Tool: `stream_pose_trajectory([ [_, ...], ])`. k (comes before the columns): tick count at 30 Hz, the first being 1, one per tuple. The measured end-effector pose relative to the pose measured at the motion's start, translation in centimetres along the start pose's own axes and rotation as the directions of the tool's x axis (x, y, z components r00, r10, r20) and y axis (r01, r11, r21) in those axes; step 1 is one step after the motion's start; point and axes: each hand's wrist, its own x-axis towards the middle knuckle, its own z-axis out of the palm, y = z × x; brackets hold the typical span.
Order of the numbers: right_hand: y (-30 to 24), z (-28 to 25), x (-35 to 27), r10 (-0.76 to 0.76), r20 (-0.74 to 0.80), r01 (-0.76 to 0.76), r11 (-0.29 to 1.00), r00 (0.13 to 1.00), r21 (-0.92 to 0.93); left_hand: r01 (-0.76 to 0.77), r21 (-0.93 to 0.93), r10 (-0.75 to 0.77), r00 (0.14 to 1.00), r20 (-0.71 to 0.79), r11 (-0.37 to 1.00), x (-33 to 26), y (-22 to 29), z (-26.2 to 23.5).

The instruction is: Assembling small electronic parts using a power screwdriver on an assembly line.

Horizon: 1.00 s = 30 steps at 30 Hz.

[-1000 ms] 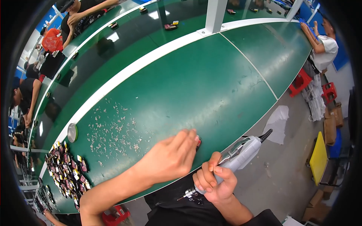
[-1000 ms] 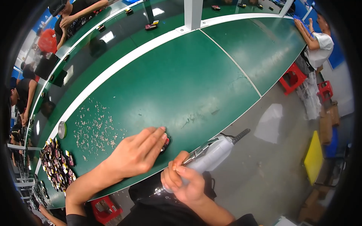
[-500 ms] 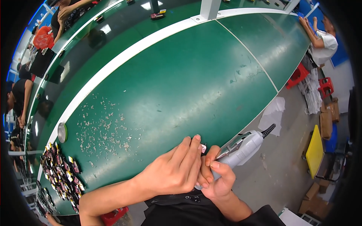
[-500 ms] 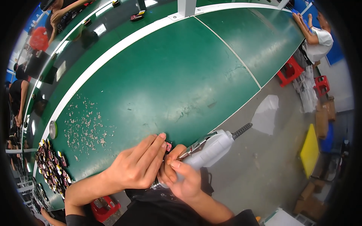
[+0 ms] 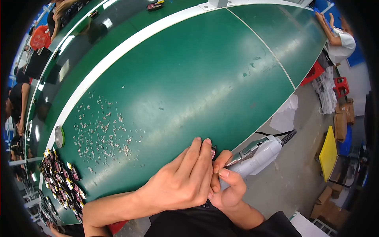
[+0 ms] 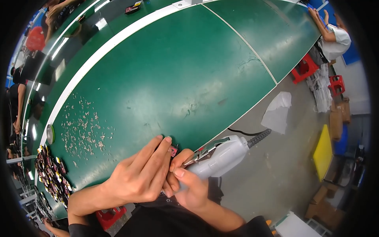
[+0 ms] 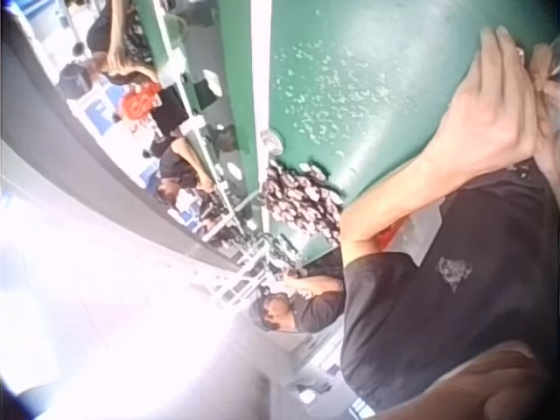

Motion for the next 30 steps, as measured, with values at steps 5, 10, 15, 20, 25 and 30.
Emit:
stream_pose_trajectory([
  [5, 0.1, 0.0, 0.1, -0.021, -0.011, 0.021, 1.000, 1.000, 0.010, 0.065, -0.085, -0.059, 0.996, 0.062, 0.994, 0.0, 0.0, -0.2],
  [10, 0.0, 0.0, -0.1, -0.012, -0.009, 0.012, 1.000, 1.000, -0.018, 0.071, -0.064, -0.071, 0.997, 0.009, 0.995, -0.2, 0.1, 0.2],
  [15, -1.2, -0.1, -0.2, 0.014, 0.024, -0.013, 0.999, 1.000, -0.036, 0.059, 0.009, -0.060, 0.997, 0.041, 0.998, -0.1, 0.5, 0.0],
  [20, -6.8, 1.2, 1.2, -0.139, 0.222, 0.178, 0.970, 0.965, -0.168, 0.032, -0.025, -0.030, 0.997, 0.077, 0.999, -0.6, 0.1, 0.1],
  [25, -9.8, 3.6, 3.3, -0.270, 0.389, 0.409, 0.848, 0.881, -0.337, -0.045, -0.041, 0.050, 0.990, 0.131, 0.998, -0.5, 0.3, -0.7],
  [30, -9.8, 3.7, 4.7, -0.304, 0.408, 0.446, 0.836, 0.861, -0.320, -0.107, 0.072, 0.090, 0.975, 0.202, 0.992, -0.4, 0.9, -1.0],
])
